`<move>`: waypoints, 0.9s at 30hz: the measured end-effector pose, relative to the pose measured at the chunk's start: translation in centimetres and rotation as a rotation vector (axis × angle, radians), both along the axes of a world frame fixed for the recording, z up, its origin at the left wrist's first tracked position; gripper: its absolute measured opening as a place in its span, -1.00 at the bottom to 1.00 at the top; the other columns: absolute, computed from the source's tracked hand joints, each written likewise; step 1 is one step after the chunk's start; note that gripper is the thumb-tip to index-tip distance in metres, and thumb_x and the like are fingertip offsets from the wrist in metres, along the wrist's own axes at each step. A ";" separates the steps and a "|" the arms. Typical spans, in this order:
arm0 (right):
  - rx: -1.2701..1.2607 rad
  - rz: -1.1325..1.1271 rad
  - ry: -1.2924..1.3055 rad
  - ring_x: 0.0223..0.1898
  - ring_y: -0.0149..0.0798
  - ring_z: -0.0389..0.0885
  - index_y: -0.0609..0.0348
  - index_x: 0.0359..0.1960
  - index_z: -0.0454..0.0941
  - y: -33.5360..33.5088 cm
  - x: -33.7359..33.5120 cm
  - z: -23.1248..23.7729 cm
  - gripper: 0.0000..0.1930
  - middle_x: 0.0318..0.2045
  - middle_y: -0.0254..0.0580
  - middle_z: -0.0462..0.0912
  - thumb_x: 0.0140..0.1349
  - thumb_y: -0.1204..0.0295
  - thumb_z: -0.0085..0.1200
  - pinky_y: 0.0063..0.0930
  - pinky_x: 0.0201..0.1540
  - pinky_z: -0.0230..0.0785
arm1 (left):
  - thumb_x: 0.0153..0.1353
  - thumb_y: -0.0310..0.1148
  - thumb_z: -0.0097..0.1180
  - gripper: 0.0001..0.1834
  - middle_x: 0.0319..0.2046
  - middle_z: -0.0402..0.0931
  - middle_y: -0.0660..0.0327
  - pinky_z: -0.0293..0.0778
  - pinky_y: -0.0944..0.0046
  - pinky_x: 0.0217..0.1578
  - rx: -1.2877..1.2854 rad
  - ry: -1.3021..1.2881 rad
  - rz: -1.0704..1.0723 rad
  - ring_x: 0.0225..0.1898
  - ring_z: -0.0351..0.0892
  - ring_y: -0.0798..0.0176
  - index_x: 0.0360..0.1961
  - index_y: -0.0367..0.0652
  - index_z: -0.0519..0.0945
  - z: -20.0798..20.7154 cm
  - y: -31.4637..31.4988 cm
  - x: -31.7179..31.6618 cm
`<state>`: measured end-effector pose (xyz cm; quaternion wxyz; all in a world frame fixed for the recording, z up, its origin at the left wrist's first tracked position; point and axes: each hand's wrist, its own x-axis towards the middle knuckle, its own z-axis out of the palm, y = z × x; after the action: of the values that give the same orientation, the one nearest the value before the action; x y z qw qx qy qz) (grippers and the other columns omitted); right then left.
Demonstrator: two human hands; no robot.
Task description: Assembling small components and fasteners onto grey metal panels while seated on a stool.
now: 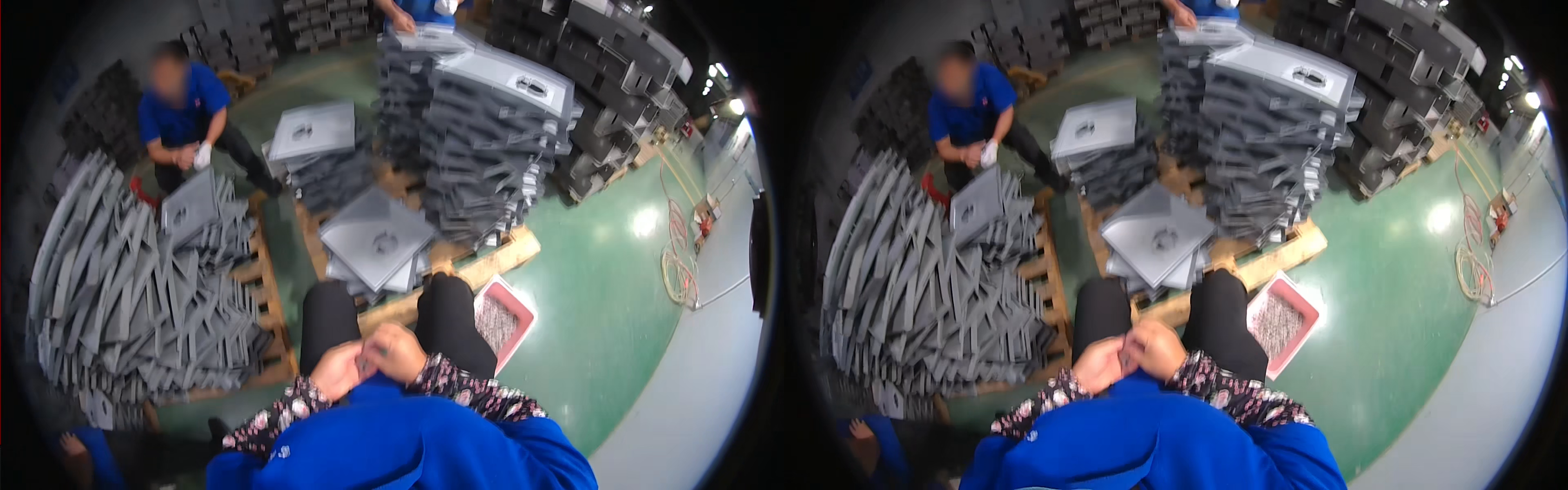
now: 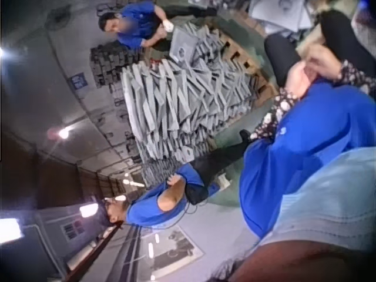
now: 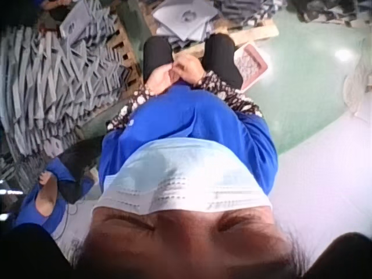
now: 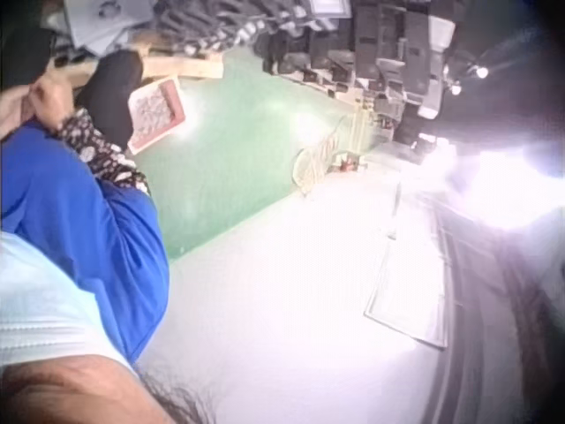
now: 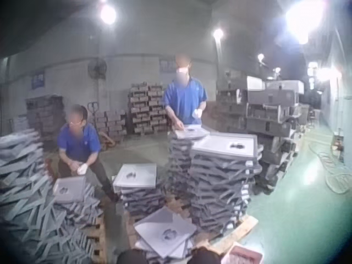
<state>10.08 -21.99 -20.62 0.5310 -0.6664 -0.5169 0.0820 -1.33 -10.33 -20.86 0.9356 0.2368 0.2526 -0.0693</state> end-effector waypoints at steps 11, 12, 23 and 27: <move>-0.163 0.245 1.099 -0.43 -0.49 0.48 0.30 -0.38 0.42 1.0 1.8 -0.4 -0.93 -0.45 -0.30 0.52 0.12 0.56 -0.05 -0.64 -0.32 0.35 | 0.15 -0.35 -0.07 -0.90 -0.50 0.34 0.32 0.24 0.51 -0.51 0.087 0.085 0.010 -0.50 0.31 0.45 -0.39 -0.14 0.39 0.1 1.2 1.6; -0.183 0.204 1.040 -0.42 -0.49 0.47 0.30 -0.37 0.43 1.2 2.4 -0.7 -0.93 -0.45 -0.30 0.52 0.12 0.56 -0.05 -0.64 -0.31 0.34 | 0.15 -0.34 -0.06 -0.89 -0.51 0.34 0.32 0.24 0.51 -0.50 0.094 0.097 0.003 -0.49 0.31 0.45 -0.39 -0.14 0.39 -0.1 1.4 1.9; -0.422 -0.213 0.873 -0.53 -0.47 0.48 0.33 -0.40 0.44 8.4 21.5 -10.7 -0.91 -0.53 -0.26 0.52 0.07 0.55 -0.02 -0.70 -0.44 0.35 | 0.14 -0.46 -0.18 -0.85 -0.45 0.34 0.27 0.25 0.52 -0.53 0.136 0.297 0.007 -0.49 0.31 0.45 -0.26 -0.23 0.38 -5.9 6.5 15.7; -0.546 -0.253 0.900 -0.53 -0.41 0.51 0.35 -0.40 0.44 11.9 28.4 -18.1 -0.90 -0.52 -0.22 0.52 0.04 0.56 0.01 -0.67 -0.50 0.39 | 0.19 -0.42 -0.24 -0.83 -0.55 0.35 0.25 0.18 0.52 -0.66 0.101 0.228 -0.054 -0.64 0.26 0.48 -0.27 -0.24 0.38 -7.8 7.2 22.4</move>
<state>38.52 -10.11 -38.75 0.5134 -0.7361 -0.1140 0.4261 21.07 -3.12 -28.63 0.8855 0.2811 0.3539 -0.1082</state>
